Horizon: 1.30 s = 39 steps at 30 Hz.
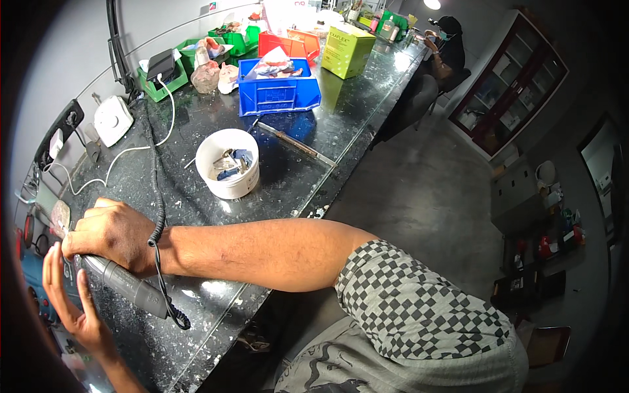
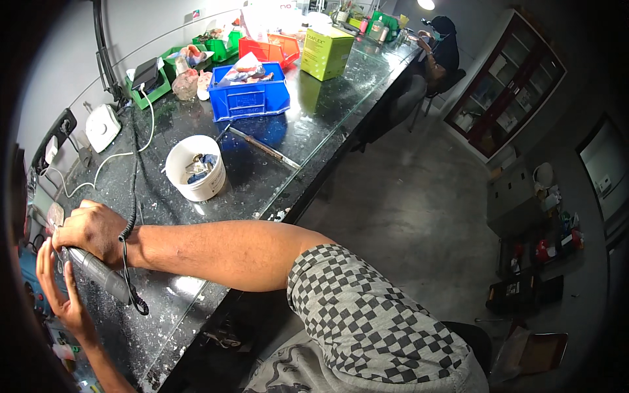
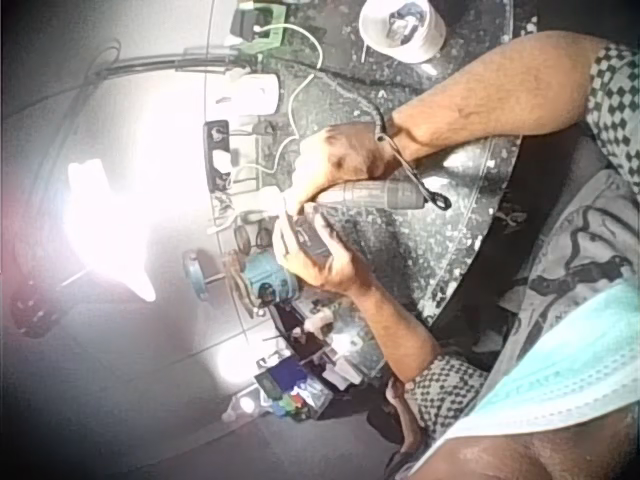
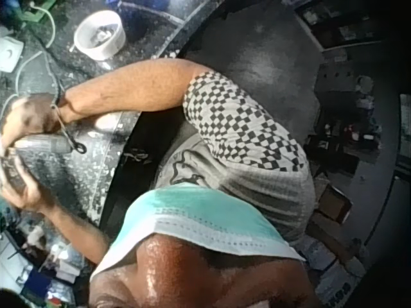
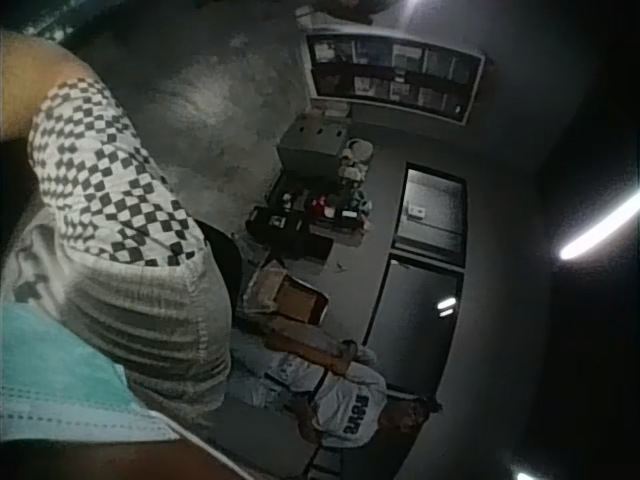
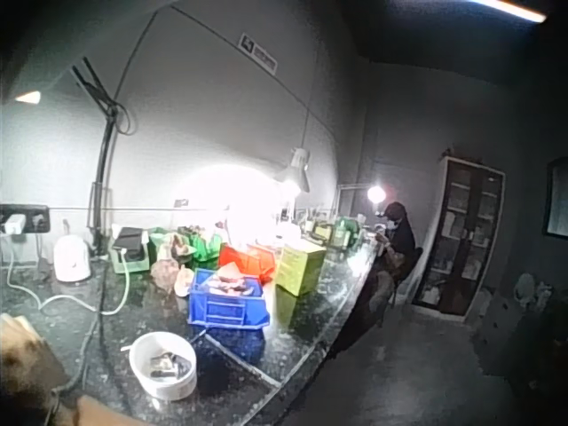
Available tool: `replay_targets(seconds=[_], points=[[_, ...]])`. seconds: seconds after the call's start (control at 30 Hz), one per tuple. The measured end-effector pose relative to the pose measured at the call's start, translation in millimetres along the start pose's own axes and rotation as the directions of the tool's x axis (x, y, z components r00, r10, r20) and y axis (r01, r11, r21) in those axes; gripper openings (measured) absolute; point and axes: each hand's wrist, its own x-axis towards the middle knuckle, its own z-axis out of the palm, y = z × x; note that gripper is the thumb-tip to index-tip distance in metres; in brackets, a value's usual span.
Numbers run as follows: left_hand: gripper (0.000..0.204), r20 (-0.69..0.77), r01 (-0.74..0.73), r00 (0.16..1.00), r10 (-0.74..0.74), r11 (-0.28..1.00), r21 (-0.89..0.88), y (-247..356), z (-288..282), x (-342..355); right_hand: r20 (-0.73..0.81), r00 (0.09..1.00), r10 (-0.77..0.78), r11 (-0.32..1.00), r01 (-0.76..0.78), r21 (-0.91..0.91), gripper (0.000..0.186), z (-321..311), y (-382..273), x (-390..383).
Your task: The person uses a rotary tool to trim and refine the edges of a clear dental aligner by hand, turning the piece to work on different sections while seated at a laboratory bench.
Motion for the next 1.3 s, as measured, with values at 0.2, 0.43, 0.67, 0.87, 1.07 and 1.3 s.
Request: replay_targets(seconds=[0.2, 0.43, 0.67, 0.87, 1.07, 1.3], points=[[0.021, 0.025, 0.025, 0.999, -0.028, 0.992, 0.124, -3.4, -3.8, -8.5, 0.068, 0.998, 0.0, 1.0, -0.001, 0.006, 0.016, -3.9, -6.0, -0.2], [0.016, 0.011, 0.16, 0.987, -0.162, 0.982, 0.096, 1.3, -1.4, -8.0, 0.055, 0.998, 0.022, 1.0, -0.023, 0.02, 0.014, -3.9, -6.7, 1.2], [0.014, 0.029, 0.187, 0.981, -0.19, 0.979, 0.087, -0.4, -2.6, -7.3, 0.031, 0.999, 0.007, 1.0, -0.008, 0.011, 0.015, 0.6, -5.5, 1.7], [0.014, 0.026, 0.214, 0.976, -0.216, 0.975, 0.063, -0.9, -1.1, -8.7, 0.025, 1.0, 0.017, 1.0, -0.018, 0.021, 0.015, -2.0, -6.8, 1.1], [0.014, 0.081, 0.237, 0.967, -0.24, 0.97, 0.044, -8.8, 1.7, -9.8, -0.016, 1.0, 0.025, 1.0, -0.024, 0.018, 0.014, -10.8, -6.1, -1.2], [0.028, -0.015, -0.001, 1.0, 0.003, 0.996, 0.093, 23.2, 3.4, 9.1, -0.063, 0.996, -0.068, 0.98, 0.079, 0.182, 0.029, -6.3, 2.7, 0.1]])
